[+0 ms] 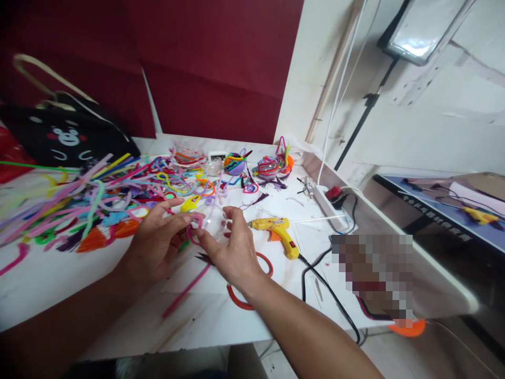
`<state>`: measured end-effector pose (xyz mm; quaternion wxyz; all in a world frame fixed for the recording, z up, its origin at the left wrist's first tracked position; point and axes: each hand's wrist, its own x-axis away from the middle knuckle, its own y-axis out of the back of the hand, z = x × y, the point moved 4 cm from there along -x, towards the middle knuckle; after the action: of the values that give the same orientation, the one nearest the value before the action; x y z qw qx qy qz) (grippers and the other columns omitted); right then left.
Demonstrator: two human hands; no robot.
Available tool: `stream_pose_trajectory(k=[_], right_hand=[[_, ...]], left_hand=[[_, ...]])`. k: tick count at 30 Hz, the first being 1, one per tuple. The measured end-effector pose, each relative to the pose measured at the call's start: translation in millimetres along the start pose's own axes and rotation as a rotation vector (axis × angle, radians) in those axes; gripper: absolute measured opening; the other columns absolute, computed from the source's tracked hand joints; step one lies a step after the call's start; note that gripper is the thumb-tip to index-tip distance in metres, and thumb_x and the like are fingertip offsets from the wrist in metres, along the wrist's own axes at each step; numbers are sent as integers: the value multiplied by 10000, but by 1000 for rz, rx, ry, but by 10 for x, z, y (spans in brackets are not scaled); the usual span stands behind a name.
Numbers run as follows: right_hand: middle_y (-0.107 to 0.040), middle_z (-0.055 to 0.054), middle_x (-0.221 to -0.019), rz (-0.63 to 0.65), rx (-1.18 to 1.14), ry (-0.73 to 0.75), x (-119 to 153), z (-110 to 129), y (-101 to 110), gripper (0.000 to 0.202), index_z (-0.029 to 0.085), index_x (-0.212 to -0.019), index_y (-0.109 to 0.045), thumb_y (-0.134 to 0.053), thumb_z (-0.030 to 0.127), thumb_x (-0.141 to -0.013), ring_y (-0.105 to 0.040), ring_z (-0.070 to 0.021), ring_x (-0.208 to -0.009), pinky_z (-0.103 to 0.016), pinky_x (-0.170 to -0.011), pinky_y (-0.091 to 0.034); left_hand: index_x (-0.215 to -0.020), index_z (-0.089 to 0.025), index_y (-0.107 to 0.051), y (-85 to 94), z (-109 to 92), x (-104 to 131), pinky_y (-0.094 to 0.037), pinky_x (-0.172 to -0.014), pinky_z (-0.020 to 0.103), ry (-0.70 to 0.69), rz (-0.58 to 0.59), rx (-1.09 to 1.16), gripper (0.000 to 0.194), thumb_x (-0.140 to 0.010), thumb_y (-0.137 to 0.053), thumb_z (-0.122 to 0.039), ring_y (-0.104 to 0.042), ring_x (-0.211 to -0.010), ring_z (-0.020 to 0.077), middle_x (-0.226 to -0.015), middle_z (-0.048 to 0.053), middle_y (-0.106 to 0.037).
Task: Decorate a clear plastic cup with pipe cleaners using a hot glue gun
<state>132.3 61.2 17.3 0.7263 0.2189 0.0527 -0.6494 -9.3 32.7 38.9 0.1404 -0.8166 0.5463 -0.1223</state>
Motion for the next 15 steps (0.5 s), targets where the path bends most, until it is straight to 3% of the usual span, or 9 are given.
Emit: stream_pose_trajectory(k=[7,15], right_hand=[[-617,-48,-1091,83,-133,-171,6,-13,-20,504,247,-1127,-453,-730,402,-736,-655,-178,-837,-308,-673,-542],[-606,-49,-1143,57,-122,-129,12,52,4,527,256,-1132,-436,-736,401,-723,-653,-187,-886,-330,-718,-539]], left_hand=[[-1080,-203,-475,3,55,-19,-510,-601,238,-17,34,12,476,-672,-710,-131,-668,-616,129,-732,8,-755],[-1066,-214,-469,8,45,3,-510,-603,252,-25,21,10,486,-654,-715,-136,-654,-584,131,-703,-6,-746]])
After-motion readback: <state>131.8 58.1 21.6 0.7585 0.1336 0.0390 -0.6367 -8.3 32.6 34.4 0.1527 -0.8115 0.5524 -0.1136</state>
